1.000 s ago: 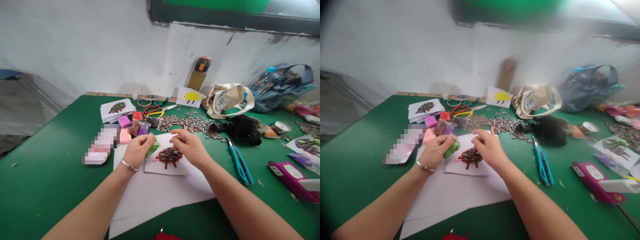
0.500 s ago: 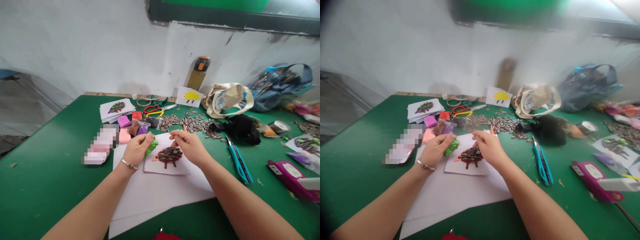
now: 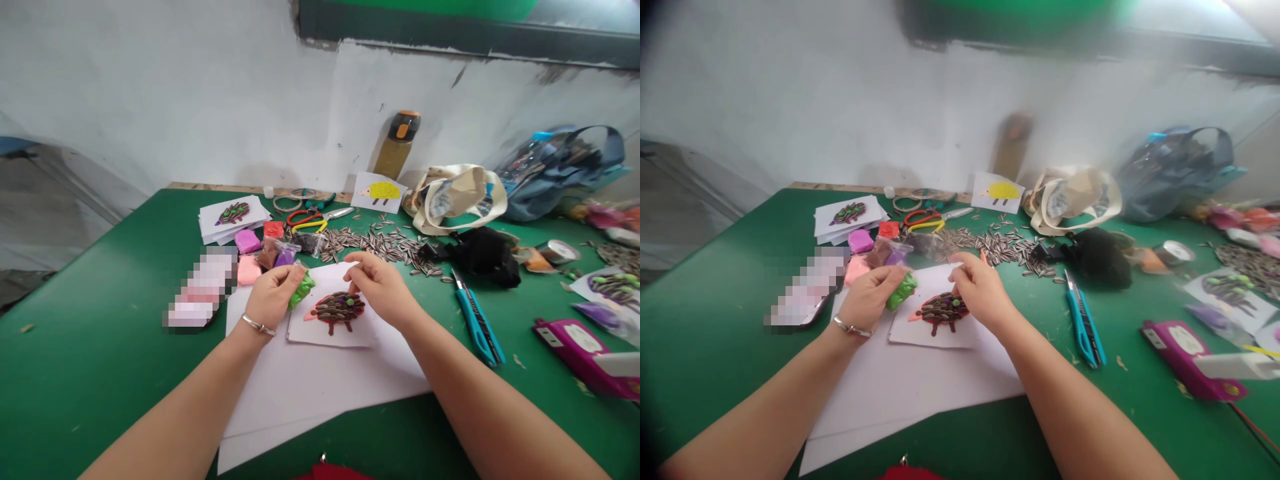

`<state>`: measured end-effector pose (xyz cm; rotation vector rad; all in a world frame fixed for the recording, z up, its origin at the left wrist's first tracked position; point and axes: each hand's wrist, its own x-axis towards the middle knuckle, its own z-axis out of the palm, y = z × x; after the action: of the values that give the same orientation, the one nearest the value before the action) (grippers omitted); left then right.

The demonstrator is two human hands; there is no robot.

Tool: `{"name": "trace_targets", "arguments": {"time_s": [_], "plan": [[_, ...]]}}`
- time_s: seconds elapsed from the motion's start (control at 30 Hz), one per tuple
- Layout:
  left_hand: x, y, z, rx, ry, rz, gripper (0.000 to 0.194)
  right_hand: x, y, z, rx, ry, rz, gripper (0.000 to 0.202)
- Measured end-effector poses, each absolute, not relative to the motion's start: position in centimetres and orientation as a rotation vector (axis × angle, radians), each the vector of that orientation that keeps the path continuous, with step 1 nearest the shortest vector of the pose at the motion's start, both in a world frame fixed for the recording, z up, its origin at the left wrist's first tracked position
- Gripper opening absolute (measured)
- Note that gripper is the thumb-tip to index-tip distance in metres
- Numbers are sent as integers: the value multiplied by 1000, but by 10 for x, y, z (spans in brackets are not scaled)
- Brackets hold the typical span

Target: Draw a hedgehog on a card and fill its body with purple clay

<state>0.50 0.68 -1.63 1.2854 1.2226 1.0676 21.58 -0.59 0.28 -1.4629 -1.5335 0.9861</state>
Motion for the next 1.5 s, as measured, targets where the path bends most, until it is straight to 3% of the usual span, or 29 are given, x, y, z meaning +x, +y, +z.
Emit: {"name": "trace_targets", "arguments": {"time_s": [0.13, 0.27, 0.47, 0.87, 1.07, 1.4, 1.5], "plan": [[5, 7, -16, 1284, 1230, 1076, 48, 216, -7, 5, -1505, -1587, 997, 23], [4, 7, -15, 1296, 1236, 1069, 49, 216, -9, 10, -1543, -1582, 1016, 37], [5, 6, -14, 1292, 1238, 1067, 48, 215, -6, 5, -1512, -1593, 948, 13], [6, 6, -12, 1338, 1247, 1055, 47, 214, -5, 6, -1488, -1642, 955, 32], [5, 6, -13, 1321, 1248, 1053, 48, 215, -6, 2, -1481, -1618, 937, 10], [4, 7, -16, 1317, 1200, 1061, 45, 214, -6, 6, -1511, -1699, 896, 39], [5, 8, -17, 1308, 1175, 1101, 42, 211, -9, 6, -1490, -1666, 851, 23]]}}
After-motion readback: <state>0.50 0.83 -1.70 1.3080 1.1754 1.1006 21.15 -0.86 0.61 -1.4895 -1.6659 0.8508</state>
